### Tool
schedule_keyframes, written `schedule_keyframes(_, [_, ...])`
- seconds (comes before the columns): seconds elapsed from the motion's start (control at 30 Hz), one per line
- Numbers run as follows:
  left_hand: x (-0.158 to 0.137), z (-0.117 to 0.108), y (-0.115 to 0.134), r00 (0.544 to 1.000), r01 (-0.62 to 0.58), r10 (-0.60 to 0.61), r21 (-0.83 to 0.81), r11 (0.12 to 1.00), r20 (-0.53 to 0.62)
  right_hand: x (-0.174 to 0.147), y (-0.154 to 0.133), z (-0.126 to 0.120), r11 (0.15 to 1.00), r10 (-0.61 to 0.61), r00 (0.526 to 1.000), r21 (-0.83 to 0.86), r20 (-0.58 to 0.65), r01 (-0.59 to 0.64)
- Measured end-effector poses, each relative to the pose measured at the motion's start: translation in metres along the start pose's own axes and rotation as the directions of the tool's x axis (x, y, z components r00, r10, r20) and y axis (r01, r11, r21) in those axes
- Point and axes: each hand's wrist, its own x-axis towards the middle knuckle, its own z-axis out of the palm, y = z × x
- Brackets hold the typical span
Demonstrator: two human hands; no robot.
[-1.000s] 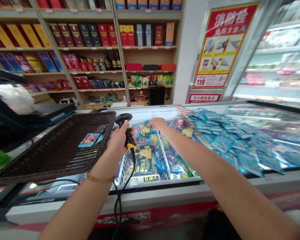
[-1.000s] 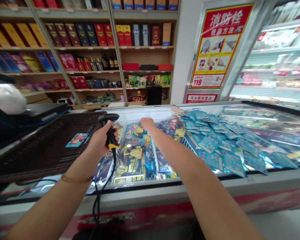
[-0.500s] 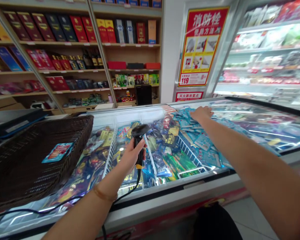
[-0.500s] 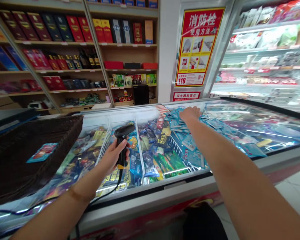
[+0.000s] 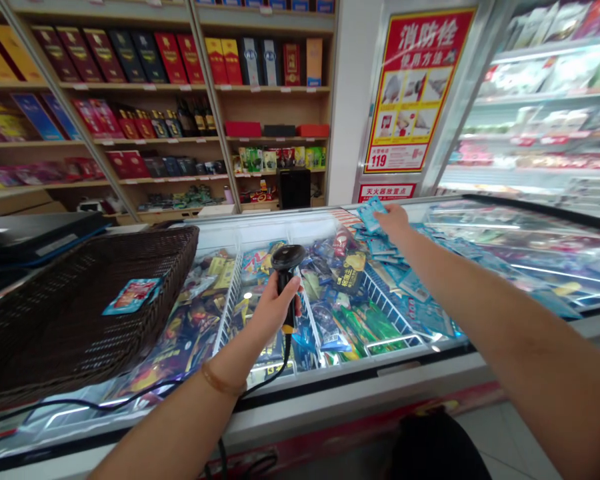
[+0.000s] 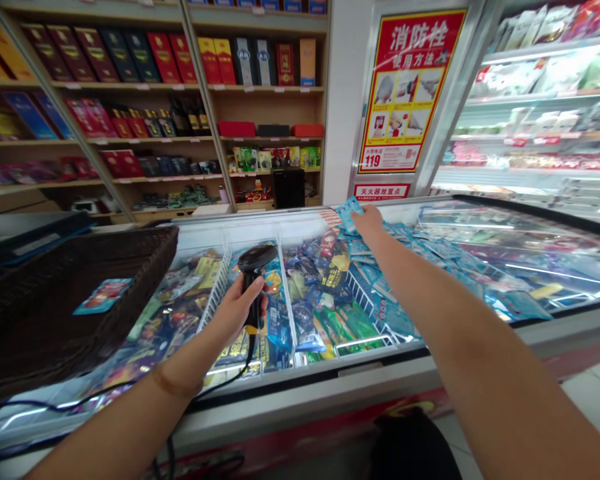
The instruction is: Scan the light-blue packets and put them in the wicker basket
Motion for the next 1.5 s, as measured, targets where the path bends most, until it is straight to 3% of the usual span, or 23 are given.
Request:
schedule_keyframes(0.1, [0.002, -0.001, -0.003, 1.0, 0.001, -0.001, -0.007, 1.0, -0.018, -0.038, -0.024, 0.04, 0.88, 0.122, 0.972, 0.43, 0.199, -0.199])
schedule_keyframes(0.17, [0.001, -0.002, -0.003, 1.0, 0.002, -0.002, 0.013, 1.0, -0.005, -0.069, -0.038, 0.065, 0.744, 0.092, 0.93, 0.596, 0.357, -0.303])
schedule_keyframes(0.27, [-0.002, -0.003, -0.002, 1.0, 0.005, -0.007, 0.121, 0.993, 0.02, -0.107, -0.052, 0.09, 0.611, 0.004, 0.869, 0.687, 0.494, -0.393])
schedule_keyframes(0.4, [-0.004, -0.003, 0.002, 0.999, -0.014, 0.006, 0.241, 0.97, 0.036, -0.127, -0.058, 0.096, 0.52, -0.075, 0.813, 0.719, 0.577, -0.462])
schedule_keyframes(0.67, [-0.002, -0.004, 0.002, 0.996, -0.016, -0.006, 0.244, 0.97, 0.087, -0.133, -0.061, 0.09, 0.492, -0.091, 0.804, 0.728, 0.587, -0.477])
schedule_keyframes(0.97, [-0.002, -0.007, 0.001, 0.991, -0.036, -0.001, 0.267, 0.963, 0.137, -0.14, -0.076, 0.081, 0.5, -0.01, 0.806, 0.701, 0.591, -0.508])
schedule_keyframes(1.27, [0.001, -0.008, -0.002, 0.988, -0.034, -0.002, 0.241, 0.97, 0.151, -0.139, -0.07, 0.085, 0.517, -0.051, 0.812, 0.711, 0.582, -0.477])
schedule_keyframes(1.4, [-0.001, -0.005, -0.001, 0.991, -0.02, -0.01, 0.224, 0.974, 0.132, -0.139, -0.066, 0.087, 0.515, -0.054, 0.811, 0.712, 0.582, -0.477])
schedule_keyframes(1.5, [-0.003, -0.003, 0.002, 0.999, -0.002, -0.009, 0.218, 0.976, 0.052, -0.142, -0.065, 0.092, 0.504, -0.015, 0.815, 0.708, 0.579, -0.494])
